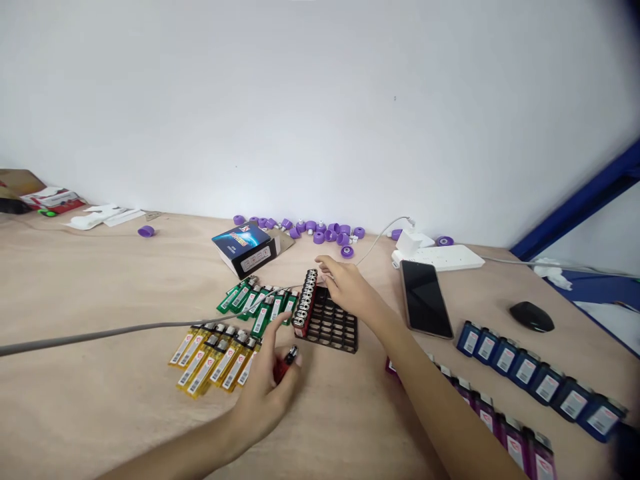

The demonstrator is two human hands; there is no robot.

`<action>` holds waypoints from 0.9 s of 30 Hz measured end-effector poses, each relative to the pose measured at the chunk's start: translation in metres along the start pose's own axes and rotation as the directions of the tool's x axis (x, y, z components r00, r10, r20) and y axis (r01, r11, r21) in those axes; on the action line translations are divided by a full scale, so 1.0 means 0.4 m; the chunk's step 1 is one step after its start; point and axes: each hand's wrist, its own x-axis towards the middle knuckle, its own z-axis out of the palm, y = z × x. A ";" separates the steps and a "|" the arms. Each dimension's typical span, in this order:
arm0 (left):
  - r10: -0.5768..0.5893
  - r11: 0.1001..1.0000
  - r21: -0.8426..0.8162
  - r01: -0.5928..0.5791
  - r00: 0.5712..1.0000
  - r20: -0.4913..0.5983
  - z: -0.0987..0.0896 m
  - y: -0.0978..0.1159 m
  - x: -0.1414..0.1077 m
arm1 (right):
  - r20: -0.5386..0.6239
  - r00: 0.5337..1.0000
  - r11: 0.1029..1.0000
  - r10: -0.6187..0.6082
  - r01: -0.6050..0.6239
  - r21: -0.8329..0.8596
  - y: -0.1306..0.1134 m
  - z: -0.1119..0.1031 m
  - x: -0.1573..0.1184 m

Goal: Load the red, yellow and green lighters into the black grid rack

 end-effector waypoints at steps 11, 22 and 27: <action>-0.176 0.415 -0.723 0.552 0.828 0.532 0.039 0.015 -0.046 | 0.258 0.947 0.891 0.191 -0.277 0.360 -0.244 0.050 -0.240; -0.017 0.639 -0.595 0.487 0.782 0.622 0.046 0.013 -0.045 | 0.151 0.927 0.853 0.343 -0.374 0.363 -0.076 -0.111 -0.155; 0.069 0.972 -0.219 0.084 0.789 0.610 0.011 0.047 -0.053 | -0.022 0.885 0.840 0.465 -0.449 -0.306 0.056 -0.163 -0.143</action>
